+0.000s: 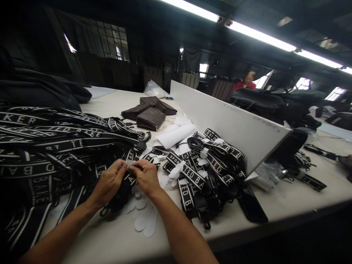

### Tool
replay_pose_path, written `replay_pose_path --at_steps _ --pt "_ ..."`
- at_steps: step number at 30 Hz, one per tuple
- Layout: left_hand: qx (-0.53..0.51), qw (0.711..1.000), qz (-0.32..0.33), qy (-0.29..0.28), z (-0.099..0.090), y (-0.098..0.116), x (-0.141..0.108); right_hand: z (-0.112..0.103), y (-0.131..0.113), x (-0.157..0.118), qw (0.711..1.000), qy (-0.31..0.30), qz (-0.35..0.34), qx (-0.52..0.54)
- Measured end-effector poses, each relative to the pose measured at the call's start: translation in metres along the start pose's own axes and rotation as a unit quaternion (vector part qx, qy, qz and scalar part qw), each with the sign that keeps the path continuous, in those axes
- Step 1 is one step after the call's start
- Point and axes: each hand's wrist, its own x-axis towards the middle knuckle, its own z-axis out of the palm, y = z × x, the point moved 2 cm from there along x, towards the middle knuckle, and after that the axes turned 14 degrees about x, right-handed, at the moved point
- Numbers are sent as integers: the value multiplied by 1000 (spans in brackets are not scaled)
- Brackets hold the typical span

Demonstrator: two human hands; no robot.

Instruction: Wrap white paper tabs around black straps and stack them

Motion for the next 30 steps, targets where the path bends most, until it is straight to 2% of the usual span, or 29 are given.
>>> replay_pose_path --at_steps 3,6,10,16,20,24,27,30 --pt "16 999 29 40 -4 1 3 2 3 -1 1000 20 13 7" --pt "18 993 73 92 -7 0 4 6 3 -4 998 30 -4 -53" --pt "61 981 143 113 -4 -2 2 5 1 -4 994 49 16 -96" --pt "70 969 191 136 -1 -4 0 -4 6 3 994 47 86 42" --pt "77 966 221 114 0 -9 0 -6 8 4 983 67 119 123" --pt "147 947 269 100 -3 -8 -2 -5 10 5 977 74 139 145" --pt "197 927 297 120 -6 -5 -5 -6 11 6 978 69 141 140" --pt "195 925 293 140 -6 -3 -6 -7 10 7 980 50 139 131"
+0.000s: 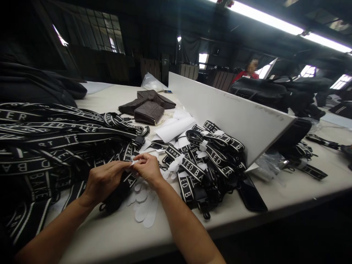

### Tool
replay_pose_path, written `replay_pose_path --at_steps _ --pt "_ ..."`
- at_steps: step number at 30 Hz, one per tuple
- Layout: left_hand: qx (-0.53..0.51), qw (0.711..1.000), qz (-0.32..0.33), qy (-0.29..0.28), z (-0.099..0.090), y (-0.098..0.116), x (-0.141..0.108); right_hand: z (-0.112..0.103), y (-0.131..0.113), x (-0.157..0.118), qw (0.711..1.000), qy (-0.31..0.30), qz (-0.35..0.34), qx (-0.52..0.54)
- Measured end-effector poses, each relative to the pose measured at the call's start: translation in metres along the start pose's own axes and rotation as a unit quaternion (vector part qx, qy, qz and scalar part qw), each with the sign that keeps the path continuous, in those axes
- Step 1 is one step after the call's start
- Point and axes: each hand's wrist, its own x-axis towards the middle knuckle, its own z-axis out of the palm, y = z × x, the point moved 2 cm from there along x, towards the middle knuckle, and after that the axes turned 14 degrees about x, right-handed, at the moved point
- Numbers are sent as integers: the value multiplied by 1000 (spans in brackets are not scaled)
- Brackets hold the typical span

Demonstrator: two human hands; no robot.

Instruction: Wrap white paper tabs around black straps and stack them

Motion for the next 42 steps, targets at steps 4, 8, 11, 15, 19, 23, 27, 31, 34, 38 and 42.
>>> replay_pose_path --at_steps 4,8,11,15,19,23,27,31,34,38,42 --pt "-21 999 -34 11 3 -1 -1 0 4 0 999 17 -19 -39" --pt "-6 1000 -21 3 3 -2 0 0 10 -3 987 59 -107 -107" --pt "-47 998 -31 -5 1 0 2 1 12 -4 987 63 -119 -88" --pt "-172 962 -210 -23 2 -1 2 4 2 -8 987 45 -139 -75" --pt "-260 911 -315 -65 6 -2 3 10 -11 -18 959 29 -227 -166" --pt "-305 883 -339 -115 7 -9 8 9 -9 -19 941 23 -258 -220" --pt "-308 870 -343 -173 9 -15 9 7 0 -15 940 13 -241 -240" --pt "-230 905 -317 -165 10 -14 8 10 1 -15 928 15 -248 -277" --pt "-188 915 -325 -148 10 -10 8 12 -2 -17 923 67 -241 -291" --pt "-189 911 -342 -131 8 -5 10 14 1 -16 981 39 -60 -182" --pt "-227 900 -354 -119 8 -2 9 15 7 -15 994 14 -12 -106"
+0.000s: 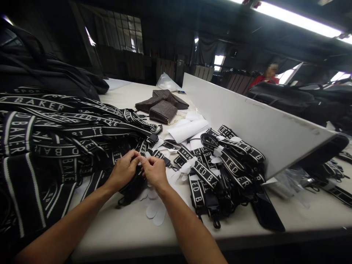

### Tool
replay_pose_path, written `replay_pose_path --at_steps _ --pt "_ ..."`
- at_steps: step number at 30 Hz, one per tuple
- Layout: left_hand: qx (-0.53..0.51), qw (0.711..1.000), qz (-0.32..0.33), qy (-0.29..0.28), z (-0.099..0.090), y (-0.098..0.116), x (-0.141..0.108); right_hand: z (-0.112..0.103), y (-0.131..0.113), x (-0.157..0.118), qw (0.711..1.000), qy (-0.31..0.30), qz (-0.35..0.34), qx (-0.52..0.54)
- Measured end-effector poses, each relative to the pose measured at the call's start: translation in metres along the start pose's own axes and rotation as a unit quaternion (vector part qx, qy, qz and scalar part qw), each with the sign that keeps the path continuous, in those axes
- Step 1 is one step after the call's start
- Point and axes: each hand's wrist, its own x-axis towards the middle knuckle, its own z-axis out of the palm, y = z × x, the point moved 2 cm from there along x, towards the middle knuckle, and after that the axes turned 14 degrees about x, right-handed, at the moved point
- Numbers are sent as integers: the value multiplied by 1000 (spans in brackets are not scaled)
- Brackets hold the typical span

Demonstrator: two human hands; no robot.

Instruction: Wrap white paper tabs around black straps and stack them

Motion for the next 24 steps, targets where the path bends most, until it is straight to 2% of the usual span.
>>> replay_pose_path --at_steps 2,5,7,9,12,14,16,19,21,24 --pt "-71 997 -31 -3 4 -2 -1 0 2 0 999 22 -28 -28" --pt "-186 979 -81 -18 9 -5 -2 2 0 -2 987 54 -83 -130" --pt "-242 965 -94 -29 7 -5 1 5 -4 -4 968 55 -119 -213" --pt "-297 950 -97 -17 -5 -6 7 3 -8 -4 942 61 -142 -298" --pt "-365 925 -74 80 -32 -9 18 -12 -10 3 907 104 -119 -391" --pt "-381 912 -55 142 -43 -10 20 -24 -9 9 898 133 -98 -407" --pt "-328 936 -42 118 -37 -10 17 -31 -7 14 900 141 -94 -401" --pt "-132 991 12 24 -10 -7 9 -28 -3 16 906 124 -96 -394" --pt "-17 998 61 1 7 -8 8 -23 0 15 912 105 -99 -384" --pt "56 993 97 -24 19 -14 15 -19 4 15 922 84 -111 -361"
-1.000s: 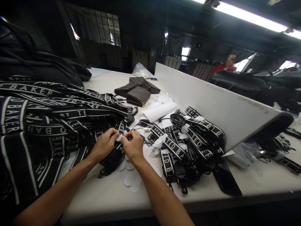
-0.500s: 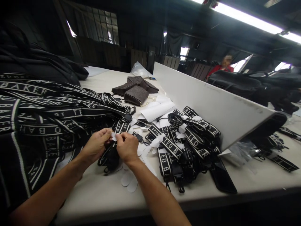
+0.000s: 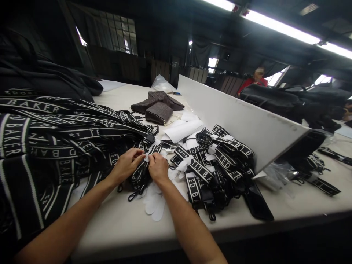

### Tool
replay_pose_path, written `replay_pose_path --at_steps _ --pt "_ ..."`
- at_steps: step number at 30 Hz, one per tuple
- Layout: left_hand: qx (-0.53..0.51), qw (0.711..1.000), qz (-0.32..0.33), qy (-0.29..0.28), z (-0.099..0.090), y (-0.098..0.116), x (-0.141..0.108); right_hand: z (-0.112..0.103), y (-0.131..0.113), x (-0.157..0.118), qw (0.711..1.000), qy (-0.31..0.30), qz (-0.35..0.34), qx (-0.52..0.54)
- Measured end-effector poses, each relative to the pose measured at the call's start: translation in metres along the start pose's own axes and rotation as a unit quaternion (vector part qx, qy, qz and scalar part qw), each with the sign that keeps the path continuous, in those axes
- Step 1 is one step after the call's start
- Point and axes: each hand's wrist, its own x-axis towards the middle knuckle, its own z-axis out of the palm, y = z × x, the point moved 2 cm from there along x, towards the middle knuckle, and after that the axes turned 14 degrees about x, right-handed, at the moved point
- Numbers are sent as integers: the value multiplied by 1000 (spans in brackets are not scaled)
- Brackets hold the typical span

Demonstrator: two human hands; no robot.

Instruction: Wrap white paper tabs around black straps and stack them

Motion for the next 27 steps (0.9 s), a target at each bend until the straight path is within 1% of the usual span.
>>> replay_pose_path --at_steps 3,7,13,15,18,22,24,27 --pt "21 999 13 -26 0 -5 6 1 3 2 999 -10 -23 34" --pt "31 998 15 -49 -5 -3 4 0 4 5 995 -33 -60 79" --pt "-7 998 8 -65 -6 -1 -2 -1 -4 1 984 -69 -103 130" --pt "-25 999 3 -48 -8 0 -5 -1 -6 0 983 -68 -106 130" --pt "-58 998 -14 4 -15 5 -9 0 -9 0 985 -62 -104 124" --pt "-121 988 -62 71 -25 7 -14 4 -14 1 987 -57 -103 111" --pt "-164 980 -85 80 -26 7 -14 5 -16 2 988 -53 -100 107" --pt "-236 964 -105 66 -24 8 -12 4 -18 2 989 -45 -93 101"
